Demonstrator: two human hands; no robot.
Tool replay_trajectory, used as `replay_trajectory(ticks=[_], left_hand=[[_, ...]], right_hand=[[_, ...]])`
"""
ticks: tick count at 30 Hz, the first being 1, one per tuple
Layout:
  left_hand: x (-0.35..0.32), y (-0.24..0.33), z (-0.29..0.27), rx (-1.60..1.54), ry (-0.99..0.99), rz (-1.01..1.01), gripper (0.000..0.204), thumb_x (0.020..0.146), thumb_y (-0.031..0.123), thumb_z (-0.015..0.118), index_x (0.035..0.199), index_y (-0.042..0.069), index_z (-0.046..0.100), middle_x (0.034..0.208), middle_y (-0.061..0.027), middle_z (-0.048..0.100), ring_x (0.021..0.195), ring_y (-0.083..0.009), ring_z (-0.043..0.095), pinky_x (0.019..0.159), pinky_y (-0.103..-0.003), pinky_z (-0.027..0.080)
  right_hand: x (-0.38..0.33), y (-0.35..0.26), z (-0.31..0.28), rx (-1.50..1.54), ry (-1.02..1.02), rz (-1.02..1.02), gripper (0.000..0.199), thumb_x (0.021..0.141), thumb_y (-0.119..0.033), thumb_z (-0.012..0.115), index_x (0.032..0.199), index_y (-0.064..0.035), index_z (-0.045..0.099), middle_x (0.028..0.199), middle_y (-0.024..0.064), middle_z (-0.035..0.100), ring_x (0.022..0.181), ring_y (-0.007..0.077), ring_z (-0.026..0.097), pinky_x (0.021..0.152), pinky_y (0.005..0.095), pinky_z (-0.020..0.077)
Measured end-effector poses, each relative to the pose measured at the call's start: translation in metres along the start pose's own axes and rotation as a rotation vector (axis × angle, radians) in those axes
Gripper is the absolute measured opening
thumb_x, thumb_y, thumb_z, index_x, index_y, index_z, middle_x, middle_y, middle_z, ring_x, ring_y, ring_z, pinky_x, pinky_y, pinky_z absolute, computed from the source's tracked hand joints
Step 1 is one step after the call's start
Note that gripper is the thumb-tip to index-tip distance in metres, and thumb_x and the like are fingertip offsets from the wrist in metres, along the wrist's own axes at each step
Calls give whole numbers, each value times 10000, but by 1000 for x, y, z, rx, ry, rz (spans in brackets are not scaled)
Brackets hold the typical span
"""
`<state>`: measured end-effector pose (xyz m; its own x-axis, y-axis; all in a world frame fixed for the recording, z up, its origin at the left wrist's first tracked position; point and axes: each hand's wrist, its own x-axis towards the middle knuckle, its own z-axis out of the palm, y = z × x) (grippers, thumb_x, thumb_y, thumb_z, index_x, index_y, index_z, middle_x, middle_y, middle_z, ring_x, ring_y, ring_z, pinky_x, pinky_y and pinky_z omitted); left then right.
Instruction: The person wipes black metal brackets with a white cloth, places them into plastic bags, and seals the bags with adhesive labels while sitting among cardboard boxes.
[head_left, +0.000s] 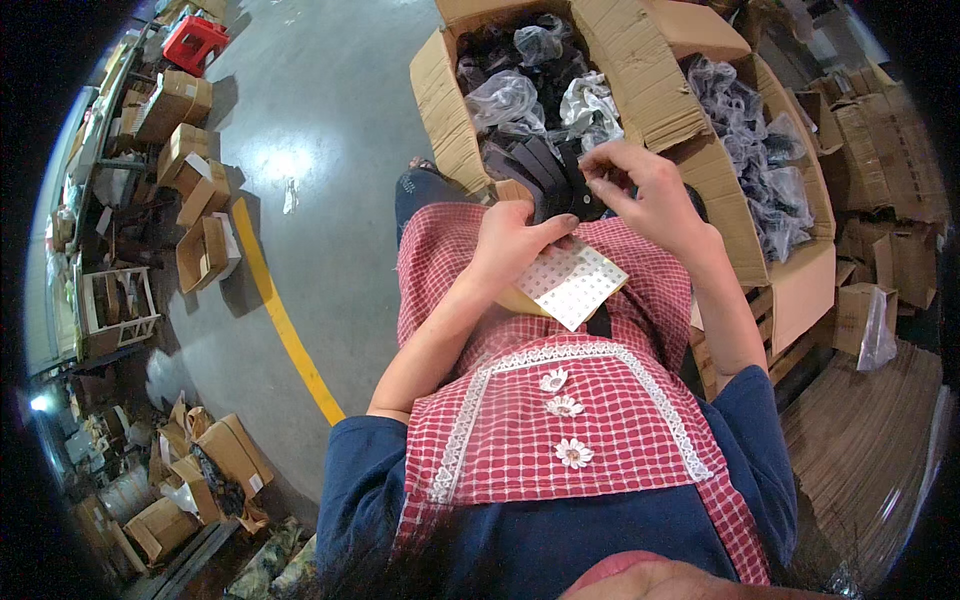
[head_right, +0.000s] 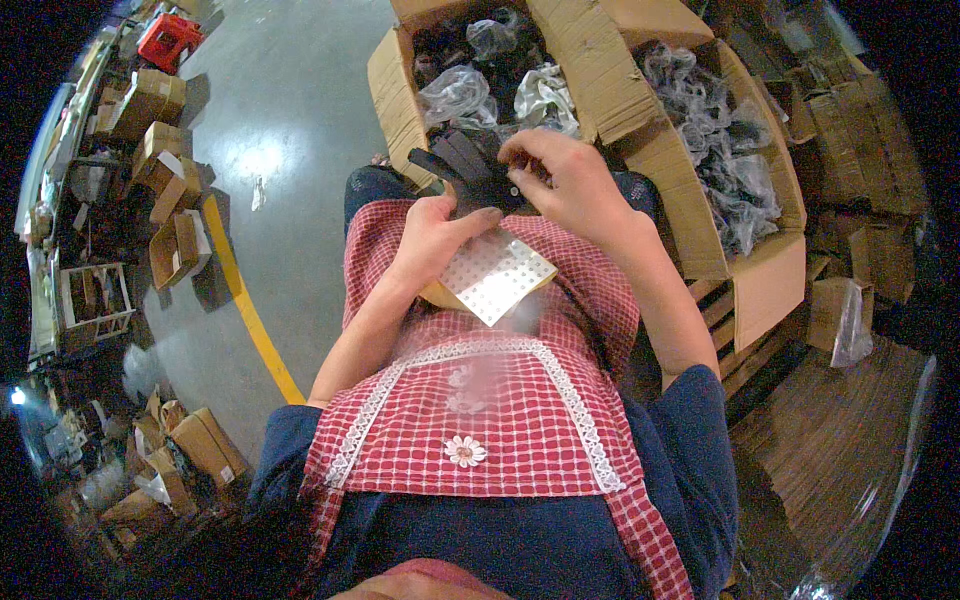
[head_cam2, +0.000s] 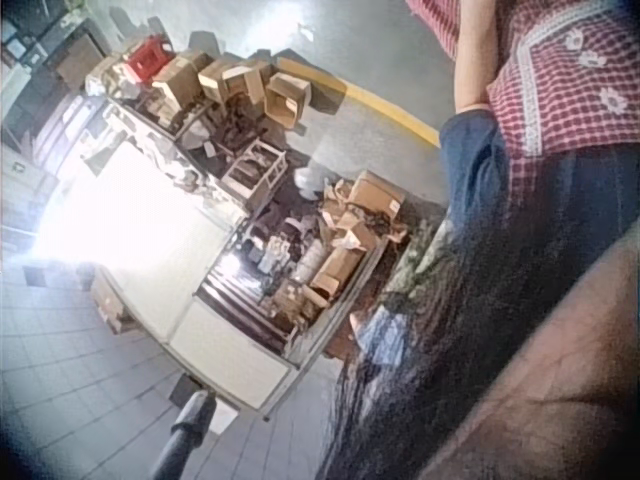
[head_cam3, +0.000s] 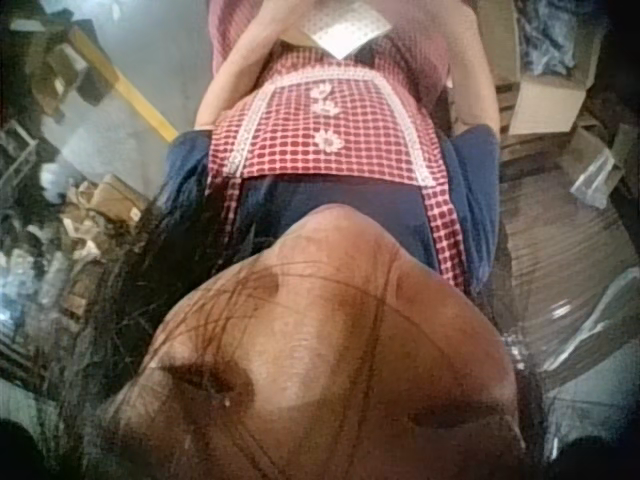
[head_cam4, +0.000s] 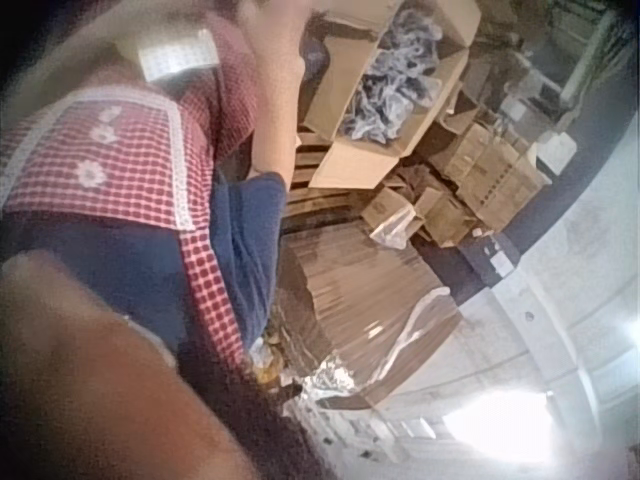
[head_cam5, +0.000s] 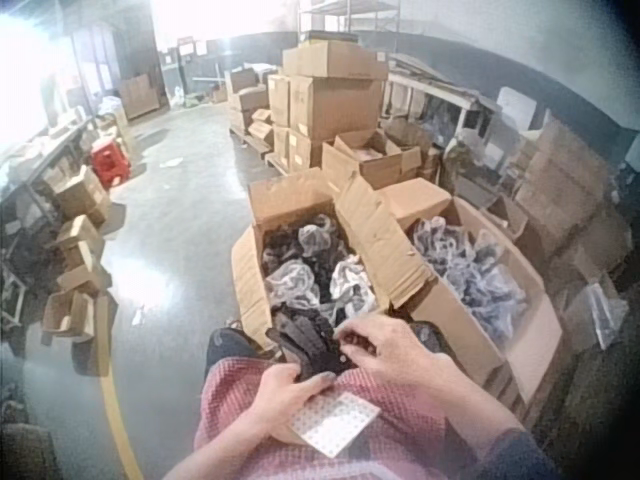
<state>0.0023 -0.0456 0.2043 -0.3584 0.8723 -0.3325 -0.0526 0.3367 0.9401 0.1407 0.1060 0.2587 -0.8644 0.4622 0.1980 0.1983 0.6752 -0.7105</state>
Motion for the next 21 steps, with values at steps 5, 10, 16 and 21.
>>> replay_trajectory(ticks=[5, 10, 16, 21], left_hand=[[3, -3, 1, 83, -4, 52, 343, 832, 317, 751, 803, -24, 730, 700, -86, 723, 629, -141, 688, 573, -292, 516], [3, -6, 2, 145, 20, 104, 414, 812, 379, 754, 764, -31, 718, 684, -112, 712, 622, -187, 691, 581, -329, 515], [1, 0, -1, 438, 42, 128, 451, 784, 430, 758, 735, -17, 722, 689, -115, 713, 618, -223, 692, 585, -341, 517], [0, 3, 0, 305, -28, 107, 430, 778, 420, 757, 755, -9, 734, 687, -109, 716, 625, -216, 700, 588, -339, 523]], right_hand=[[-3, 8, 16, 45, -61, -96, 199, 839, -26, 646, 1021, -27, 565, 872, 163, 642, 813, 347, 650, 716, 415, 518], [-7, 3, 27, -342, 25, -366, 204, 793, 25, 657, 966, -22, 559, 830, 133, 599, 786, 313, 619, 678, 387, 513], [-3, -2, 20, -328, 44, -127, 225, 801, -22, 678, 994, -31, 562, 907, 118, 621, 826, 298, 634, 714, 376, 523], [4, -4, 5, 141, -12, -37, 337, 821, 73, 607, 1144, -15, 563, 953, 134, 617, 884, 275, 655, 789, 358, 524]])
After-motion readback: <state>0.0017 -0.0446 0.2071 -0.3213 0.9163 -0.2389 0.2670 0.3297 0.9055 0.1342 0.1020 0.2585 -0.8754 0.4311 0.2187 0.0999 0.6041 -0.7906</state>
